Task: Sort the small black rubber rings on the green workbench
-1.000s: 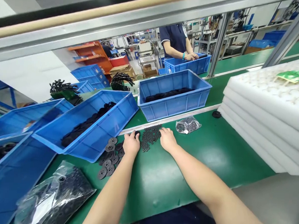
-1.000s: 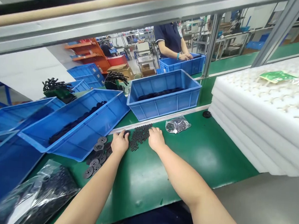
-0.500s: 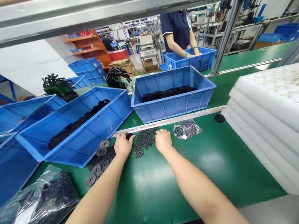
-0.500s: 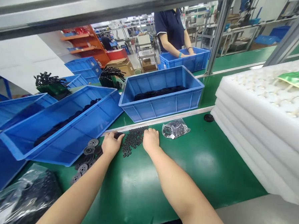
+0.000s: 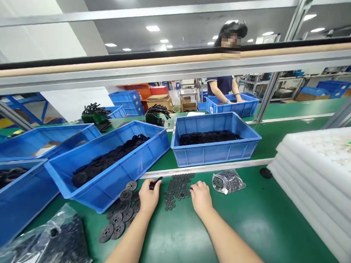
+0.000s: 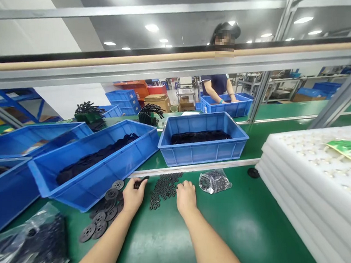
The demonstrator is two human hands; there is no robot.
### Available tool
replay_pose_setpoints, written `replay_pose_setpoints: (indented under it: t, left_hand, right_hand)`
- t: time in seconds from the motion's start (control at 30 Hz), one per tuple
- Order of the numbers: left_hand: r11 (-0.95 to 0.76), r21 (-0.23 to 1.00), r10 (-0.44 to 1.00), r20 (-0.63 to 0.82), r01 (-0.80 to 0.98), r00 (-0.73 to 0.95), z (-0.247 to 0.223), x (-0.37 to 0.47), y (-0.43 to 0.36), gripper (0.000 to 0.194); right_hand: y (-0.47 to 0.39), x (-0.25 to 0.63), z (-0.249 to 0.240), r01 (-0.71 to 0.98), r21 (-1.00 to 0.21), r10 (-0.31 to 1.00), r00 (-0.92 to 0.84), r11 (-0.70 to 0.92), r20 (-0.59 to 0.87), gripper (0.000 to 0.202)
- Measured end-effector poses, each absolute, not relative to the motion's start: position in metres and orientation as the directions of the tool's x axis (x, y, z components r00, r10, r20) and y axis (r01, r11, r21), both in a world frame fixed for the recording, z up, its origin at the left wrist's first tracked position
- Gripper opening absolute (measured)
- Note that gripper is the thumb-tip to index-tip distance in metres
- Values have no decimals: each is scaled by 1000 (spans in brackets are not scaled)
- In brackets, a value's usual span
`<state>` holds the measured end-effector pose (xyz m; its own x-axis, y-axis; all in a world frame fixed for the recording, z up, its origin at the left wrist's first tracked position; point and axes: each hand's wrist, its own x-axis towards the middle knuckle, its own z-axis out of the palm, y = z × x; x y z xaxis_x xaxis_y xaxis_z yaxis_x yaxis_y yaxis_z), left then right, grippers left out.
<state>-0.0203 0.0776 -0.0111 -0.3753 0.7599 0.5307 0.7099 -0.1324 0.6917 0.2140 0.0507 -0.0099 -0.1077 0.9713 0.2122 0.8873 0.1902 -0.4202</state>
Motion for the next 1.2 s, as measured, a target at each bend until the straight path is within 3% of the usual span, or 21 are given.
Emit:
replay_pose_setpoints:
  t: [0.1,0.2,0.3,0.4,0.57,0.73,1.2]
  left_hand:
    - [-162,794,727,498,586,-473,-6,-9,47,26]
    - [-161,912,826,333,377,-454,1,5,9,26]
    - [-81,992,940,108,97,-322,5,17,-18,31]
    - [54,994,992,-64,-93,-112,7,25,-26,37]
    - [171,940,985,-156,-296,74,8,30,-22,41]
    - [216,897,976,-188,-386,109,6,28,-20,39]
    - [300,877,949,-236,-374,208,7,23,-15,42]
  right_hand:
    - [47,219,-14,877,-427,960,-117,220,254,14]
    - [53,221,-18,839,-485,945,-98,247,311,14]
    - [54,218,-15,745,-593,917,-61,305,395,16]
    - [36,208,-2,615,-671,864,-35,414,501,20]
    - [-11,178,15,493,-699,837,-126,519,532,23]
    - [-17,174,7,490,-692,839,-183,530,513,20]
    - [-19,181,7,495,-653,807,-204,573,554,19]
